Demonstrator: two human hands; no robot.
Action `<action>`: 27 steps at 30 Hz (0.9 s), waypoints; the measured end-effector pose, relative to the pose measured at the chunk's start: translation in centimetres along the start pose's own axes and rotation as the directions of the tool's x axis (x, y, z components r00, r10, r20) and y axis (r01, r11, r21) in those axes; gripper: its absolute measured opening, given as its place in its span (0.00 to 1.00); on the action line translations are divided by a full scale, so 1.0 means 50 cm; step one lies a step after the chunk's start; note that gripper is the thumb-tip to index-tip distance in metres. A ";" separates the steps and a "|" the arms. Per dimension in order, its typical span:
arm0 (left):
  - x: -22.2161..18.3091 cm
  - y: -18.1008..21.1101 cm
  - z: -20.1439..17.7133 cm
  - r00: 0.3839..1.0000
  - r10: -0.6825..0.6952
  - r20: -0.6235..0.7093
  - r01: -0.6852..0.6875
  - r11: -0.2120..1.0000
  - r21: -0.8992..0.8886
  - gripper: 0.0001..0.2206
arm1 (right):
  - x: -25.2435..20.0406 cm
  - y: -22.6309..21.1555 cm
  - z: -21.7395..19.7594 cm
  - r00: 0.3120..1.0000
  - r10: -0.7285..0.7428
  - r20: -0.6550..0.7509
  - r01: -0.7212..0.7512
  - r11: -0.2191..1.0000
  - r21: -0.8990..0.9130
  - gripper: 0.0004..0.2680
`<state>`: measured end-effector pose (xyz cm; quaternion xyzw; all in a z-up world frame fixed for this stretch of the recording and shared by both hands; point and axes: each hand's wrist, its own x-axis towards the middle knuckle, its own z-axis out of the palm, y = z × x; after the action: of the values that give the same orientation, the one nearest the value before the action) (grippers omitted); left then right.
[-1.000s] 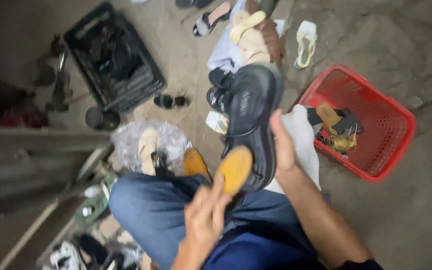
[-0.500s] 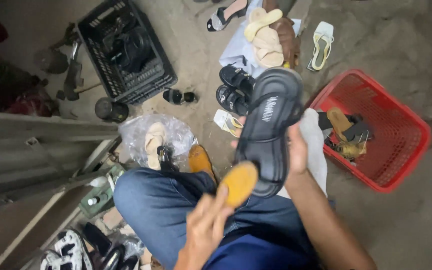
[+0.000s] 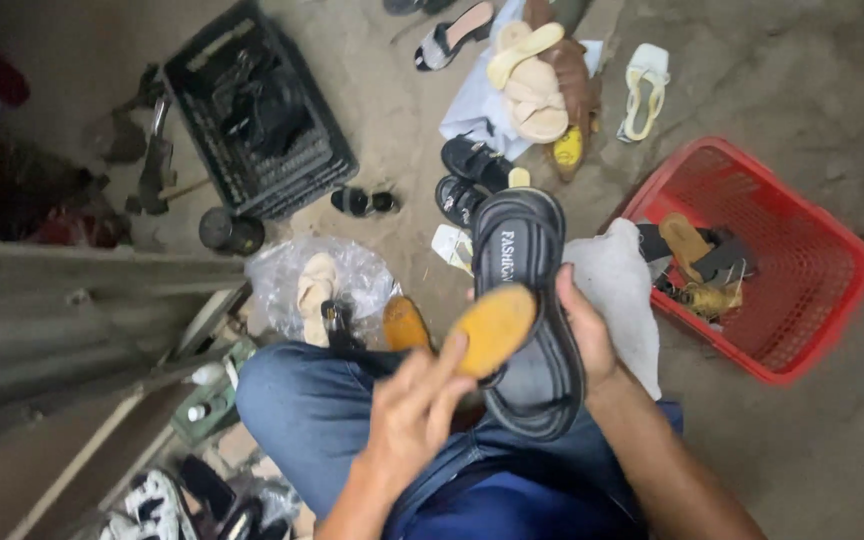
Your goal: Cleaning a black sandal by scrubbing the sole and sides with a brush and wiping it with a cloth.
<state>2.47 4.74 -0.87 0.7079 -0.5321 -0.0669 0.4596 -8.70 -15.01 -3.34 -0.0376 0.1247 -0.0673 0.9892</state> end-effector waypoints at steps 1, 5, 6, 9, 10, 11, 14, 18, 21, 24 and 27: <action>0.008 -0.003 0.000 1.000 0.016 0.015 -0.016 1.000 -0.008 0.24 | -0.002 -0.003 -0.006 1.000 -0.023 0.001 0.023 1.000 0.003 0.32; 0.055 0.007 0.000 0.990 -0.012 -0.142 0.022 0.997 0.073 0.22 | -0.007 0.016 0.037 0.899 0.085 -0.430 -0.119 0.992 -0.051 0.28; 0.083 0.008 -0.005 0.978 0.010 -0.208 0.014 0.994 0.112 0.19 | 0.002 0.021 0.068 0.828 0.067 -0.556 -0.126 0.990 -0.068 0.27; 0.019 0.025 0.011 0.999 -0.014 -0.053 0.012 0.999 -0.040 0.20 | -0.008 -0.020 -0.023 0.906 0.059 -0.420 -0.080 0.996 -0.032 0.32; 0.031 0.012 0.008 0.999 0.004 -0.045 -0.005 0.999 -0.036 0.20 | 0.007 -0.027 -0.040 0.911 0.047 -0.409 -0.065 0.997 -0.030 0.32; 0.028 0.009 0.011 0.998 -0.019 -0.063 0.019 1.000 -0.015 0.19 | -0.001 -0.026 -0.063 0.872 -0.008 -0.489 -0.053 0.992 -0.112 0.27; 0.032 -0.014 0.019 0.974 -0.125 -0.188 0.122 0.992 -0.031 0.18 | -0.016 0.003 0.042 0.839 -0.132 -0.527 -0.094 0.920 -0.380 0.20; -0.021 -0.013 0.013 0.988 -0.151 -0.019 0.148 0.983 -0.109 0.20 | -0.007 -0.023 0.087 0.836 -0.146 -0.529 0.032 0.976 -0.217 0.18; -0.050 -0.035 -0.005 0.947 -0.296 -0.122 0.298 0.954 -0.002 0.18 | -0.012 -0.093 0.161 0.728 -0.551 -0.408 -0.051 0.550 -0.834 0.26; -0.014 0.020 -0.004 0.989 -0.062 -0.133 0.063 0.998 0.001 0.18 | -0.012 -0.074 0.128 0.758 -0.582 -0.293 -0.167 0.261 -0.951 0.30; 0.066 0.016 0.010 0.991 0.061 -0.117 -0.038 0.982 0.187 0.23 | -0.025 -0.008 0.079 0.831 -0.530 0.169 0.065 -0.208 -0.976 0.21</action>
<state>3.03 1.73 0.71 0.7367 -0.5243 0.0376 0.4254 -8.95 -14.98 0.81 -0.7726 0.2720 -0.1964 0.5389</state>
